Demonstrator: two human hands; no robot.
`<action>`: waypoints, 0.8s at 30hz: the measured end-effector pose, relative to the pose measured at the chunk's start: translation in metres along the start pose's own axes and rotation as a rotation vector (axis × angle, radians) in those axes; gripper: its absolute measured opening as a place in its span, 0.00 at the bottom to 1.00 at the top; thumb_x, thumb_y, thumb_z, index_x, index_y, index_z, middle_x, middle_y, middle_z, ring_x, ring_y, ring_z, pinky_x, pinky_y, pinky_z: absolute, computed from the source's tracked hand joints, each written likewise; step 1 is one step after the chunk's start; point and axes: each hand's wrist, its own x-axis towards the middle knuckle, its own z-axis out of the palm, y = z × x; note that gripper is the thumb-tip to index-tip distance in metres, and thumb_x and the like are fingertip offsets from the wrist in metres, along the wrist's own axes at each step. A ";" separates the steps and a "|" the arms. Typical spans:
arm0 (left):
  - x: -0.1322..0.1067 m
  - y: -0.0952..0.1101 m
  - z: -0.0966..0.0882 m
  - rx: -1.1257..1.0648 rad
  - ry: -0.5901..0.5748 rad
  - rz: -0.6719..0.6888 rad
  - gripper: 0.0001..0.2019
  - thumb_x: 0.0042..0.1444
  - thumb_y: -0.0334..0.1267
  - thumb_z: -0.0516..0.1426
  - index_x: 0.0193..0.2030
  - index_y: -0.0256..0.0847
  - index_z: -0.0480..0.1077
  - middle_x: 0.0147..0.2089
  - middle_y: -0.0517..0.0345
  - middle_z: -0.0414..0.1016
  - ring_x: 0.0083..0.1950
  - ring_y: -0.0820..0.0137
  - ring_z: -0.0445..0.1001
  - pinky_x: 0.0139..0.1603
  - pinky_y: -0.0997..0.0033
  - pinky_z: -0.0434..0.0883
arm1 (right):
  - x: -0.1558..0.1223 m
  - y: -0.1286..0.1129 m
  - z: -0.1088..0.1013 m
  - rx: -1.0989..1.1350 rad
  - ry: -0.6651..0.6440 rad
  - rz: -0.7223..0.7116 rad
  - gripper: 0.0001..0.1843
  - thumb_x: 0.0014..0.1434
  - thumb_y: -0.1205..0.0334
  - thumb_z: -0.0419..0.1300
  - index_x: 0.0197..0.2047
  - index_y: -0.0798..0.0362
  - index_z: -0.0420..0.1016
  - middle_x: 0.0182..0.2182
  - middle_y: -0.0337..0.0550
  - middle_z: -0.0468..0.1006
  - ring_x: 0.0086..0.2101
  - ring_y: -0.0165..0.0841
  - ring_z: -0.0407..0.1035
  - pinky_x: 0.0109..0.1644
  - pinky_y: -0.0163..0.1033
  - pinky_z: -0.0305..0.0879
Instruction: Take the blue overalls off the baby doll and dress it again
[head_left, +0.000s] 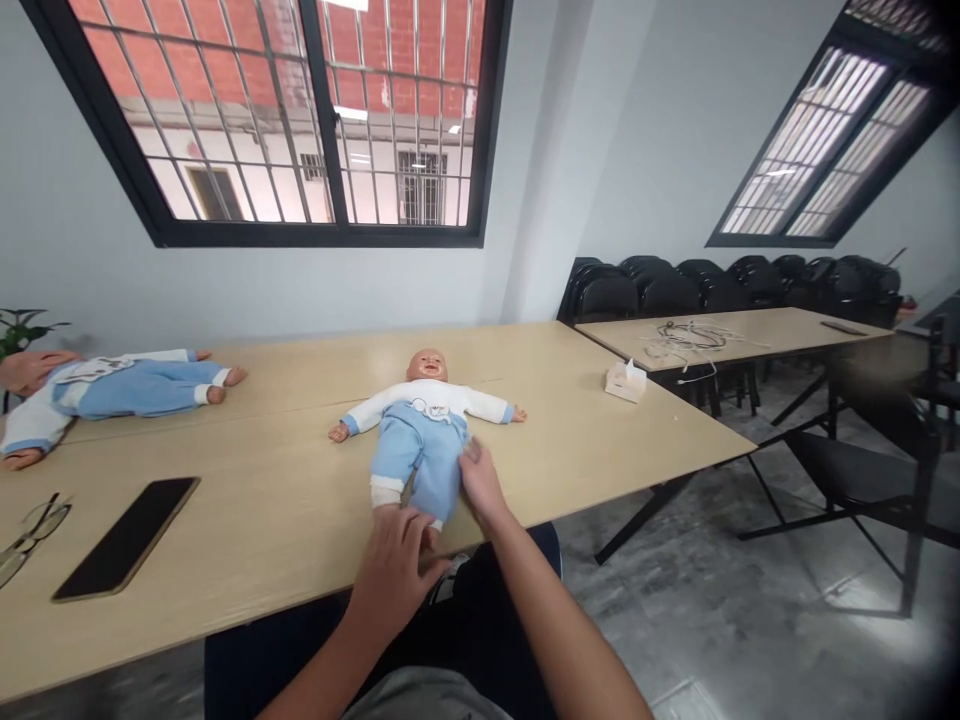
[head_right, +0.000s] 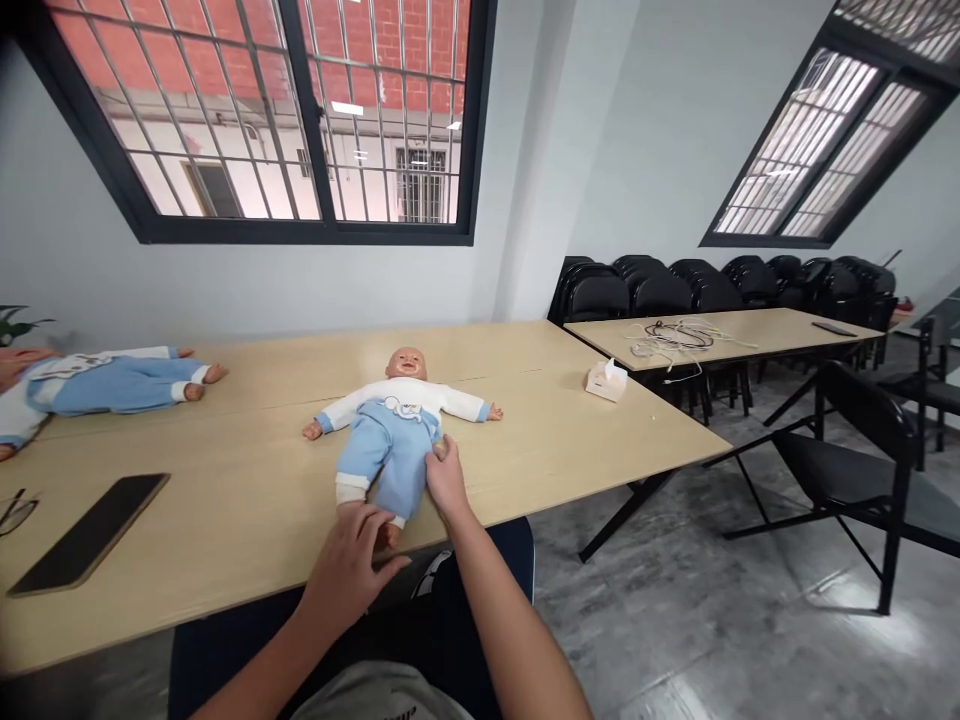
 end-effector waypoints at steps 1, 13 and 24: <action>-0.004 0.001 0.003 0.017 -0.001 -0.011 0.21 0.62 0.46 0.62 0.59 0.44 0.67 0.56 0.45 0.73 0.59 0.50 0.73 0.58 0.48 0.72 | 0.001 -0.001 0.004 0.127 -0.004 0.058 0.35 0.57 0.62 0.58 0.68 0.53 0.64 0.54 0.49 0.81 0.53 0.42 0.75 0.60 0.46 0.69; -0.010 -0.037 -0.008 -0.401 0.220 -0.296 0.13 0.62 0.40 0.59 0.53 0.43 0.72 0.53 0.49 0.76 0.55 0.59 0.77 0.54 0.58 0.78 | 0.002 -0.003 0.014 0.566 -0.250 0.173 0.19 0.59 0.51 0.65 0.50 0.51 0.77 0.44 0.47 0.85 0.51 0.44 0.77 0.55 0.49 0.73; -0.026 -0.061 -0.020 -0.833 0.353 -0.616 0.19 0.60 0.48 0.63 0.53 0.41 0.72 0.56 0.46 0.78 0.56 0.58 0.79 0.55 0.61 0.79 | 0.057 -0.003 0.005 0.305 -0.050 0.165 0.14 0.61 0.57 0.59 0.48 0.51 0.75 0.47 0.48 0.83 0.48 0.41 0.76 0.54 0.50 0.73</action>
